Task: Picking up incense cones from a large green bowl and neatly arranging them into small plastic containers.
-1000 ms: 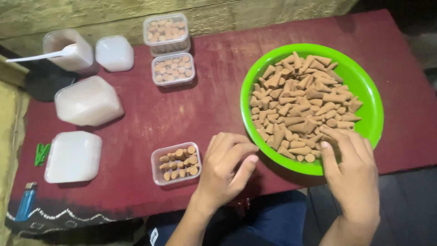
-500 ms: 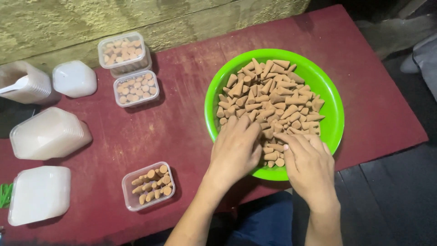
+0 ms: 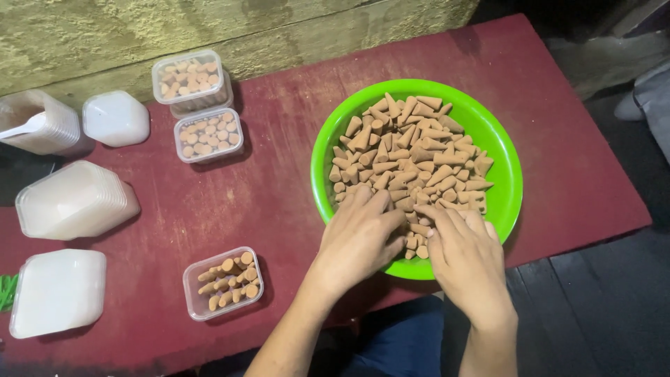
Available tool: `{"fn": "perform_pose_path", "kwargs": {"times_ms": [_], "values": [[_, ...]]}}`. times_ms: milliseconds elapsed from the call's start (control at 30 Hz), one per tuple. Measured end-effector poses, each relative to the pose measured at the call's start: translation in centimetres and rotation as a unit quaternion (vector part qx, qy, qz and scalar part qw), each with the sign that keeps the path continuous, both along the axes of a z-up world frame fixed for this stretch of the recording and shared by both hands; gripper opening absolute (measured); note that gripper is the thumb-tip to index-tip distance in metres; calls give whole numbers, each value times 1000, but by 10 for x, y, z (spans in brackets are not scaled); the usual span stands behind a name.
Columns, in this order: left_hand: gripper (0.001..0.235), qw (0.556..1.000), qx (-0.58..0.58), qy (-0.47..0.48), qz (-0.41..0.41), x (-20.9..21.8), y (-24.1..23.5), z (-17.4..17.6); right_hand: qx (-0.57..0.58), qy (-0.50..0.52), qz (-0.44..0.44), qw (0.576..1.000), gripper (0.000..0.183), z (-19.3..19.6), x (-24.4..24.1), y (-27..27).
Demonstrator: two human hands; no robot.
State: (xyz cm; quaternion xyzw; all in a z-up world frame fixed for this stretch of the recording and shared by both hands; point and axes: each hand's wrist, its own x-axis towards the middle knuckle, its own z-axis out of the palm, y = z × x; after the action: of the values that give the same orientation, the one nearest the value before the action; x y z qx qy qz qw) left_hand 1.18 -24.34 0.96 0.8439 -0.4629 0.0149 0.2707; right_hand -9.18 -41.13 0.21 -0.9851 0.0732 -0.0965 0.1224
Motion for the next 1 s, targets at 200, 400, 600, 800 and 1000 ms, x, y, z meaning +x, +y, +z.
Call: {"fn": "perform_pose_path", "kwargs": {"times_ms": [200,400,600,800,1000], "values": [[5,996,-61,-37,60,-3,-1,-13,55,70,-24,996,48,10,2,-2],[5,983,-161,-35,75,-2,0,-15,88,48,-48,994,21,13,3,2],[11,926,-358,60,100,-14,15,-1,115,-69,-12,991,21,7,-3,4],[16,921,-318,217,62,-65,68,19,495,-166,39,852,22,10,-28,45],[27,901,-374,204,80,-91,109,22,654,-146,130,730,19,-12,-17,103]]}}
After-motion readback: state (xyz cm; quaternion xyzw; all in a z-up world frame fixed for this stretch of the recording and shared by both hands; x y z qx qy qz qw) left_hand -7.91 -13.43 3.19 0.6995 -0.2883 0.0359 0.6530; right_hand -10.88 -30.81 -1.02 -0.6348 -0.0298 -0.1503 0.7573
